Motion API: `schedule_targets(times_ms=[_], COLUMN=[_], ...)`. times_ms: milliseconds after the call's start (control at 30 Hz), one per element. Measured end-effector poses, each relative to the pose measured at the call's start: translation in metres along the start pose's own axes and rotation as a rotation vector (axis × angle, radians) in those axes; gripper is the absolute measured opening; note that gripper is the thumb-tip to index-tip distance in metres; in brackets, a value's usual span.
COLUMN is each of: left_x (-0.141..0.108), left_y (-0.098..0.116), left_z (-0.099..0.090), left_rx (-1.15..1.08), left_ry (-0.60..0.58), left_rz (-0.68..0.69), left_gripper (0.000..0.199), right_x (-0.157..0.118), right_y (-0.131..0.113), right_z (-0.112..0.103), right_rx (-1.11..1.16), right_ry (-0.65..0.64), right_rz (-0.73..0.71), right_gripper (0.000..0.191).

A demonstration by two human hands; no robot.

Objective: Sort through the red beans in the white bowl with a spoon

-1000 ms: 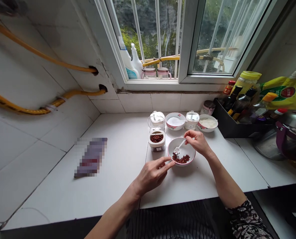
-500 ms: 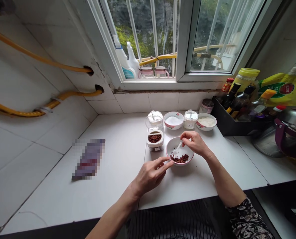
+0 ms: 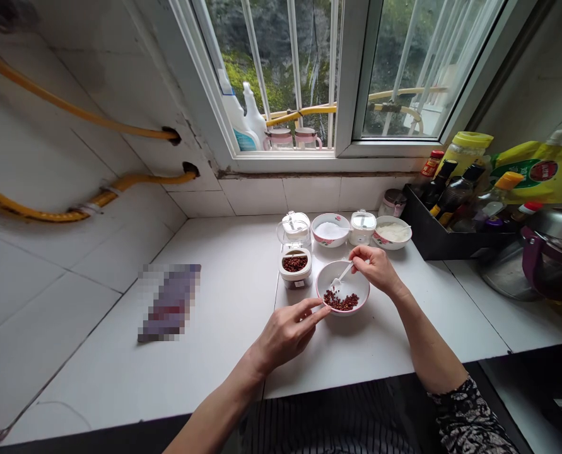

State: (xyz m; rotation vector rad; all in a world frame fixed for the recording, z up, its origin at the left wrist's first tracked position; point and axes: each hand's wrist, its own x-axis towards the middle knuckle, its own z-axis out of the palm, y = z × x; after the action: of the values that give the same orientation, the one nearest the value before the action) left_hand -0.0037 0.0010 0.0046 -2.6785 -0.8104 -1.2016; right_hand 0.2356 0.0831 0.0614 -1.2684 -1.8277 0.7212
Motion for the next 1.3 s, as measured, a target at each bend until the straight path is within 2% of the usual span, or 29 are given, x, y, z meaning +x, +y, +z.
schedule_targets(times_ms=[133,267,367,600,767,900,1067,1233,1300], left_x=[0.000,0.001,0.002,0.001,0.003,0.003,0.001,0.001,0.002], left_y=[0.001,0.001,0.000,0.000,0.001,0.001,0.000,0.000,0.000], left_z=[0.000,0.000,0.000,-0.001,-0.001,-0.001,-0.001,-0.001,0.000], left_rx=[0.005,-0.001,-0.002,0.001,-0.006,-0.010,-0.011,0.000,-0.001], left_ry=[-0.001,0.000,0.005,0.010,0.021,0.017,0.007,0.012,0.013], left_rz=[-0.001,-0.003,0.002,0.007,0.016,0.014,0.012,0.017,0.015], left_gripper=[0.040,0.037,0.035,0.037,0.032,0.034,0.036,0.034,0.034], right_x=[-0.001,-0.004,-0.005,-0.004,-0.001,0.001,0.001,-0.003,-0.004], right_y=[0.003,0.002,-0.001,-0.004,-0.003,-0.001,0.000,0.000,-0.001], right_z=[0.003,0.011,0.016,0.014,0.012,0.009,0.005,0.008,0.011], right_rx=[-0.265,-0.252,-0.150,0.248,0.396,0.418,0.295,-0.173,-0.249], right_ry=[0.041,-0.034,-0.063,-0.119,-0.129,-0.108,-0.100,-0.020,-0.045], right_rz=[-0.198,-0.235,-0.175,0.085,0.160,0.166,0.123,-0.161,-0.218], right_gripper=[0.016,0.019,0.017,0.010,0.009,0.010,0.009,0.015,0.018])
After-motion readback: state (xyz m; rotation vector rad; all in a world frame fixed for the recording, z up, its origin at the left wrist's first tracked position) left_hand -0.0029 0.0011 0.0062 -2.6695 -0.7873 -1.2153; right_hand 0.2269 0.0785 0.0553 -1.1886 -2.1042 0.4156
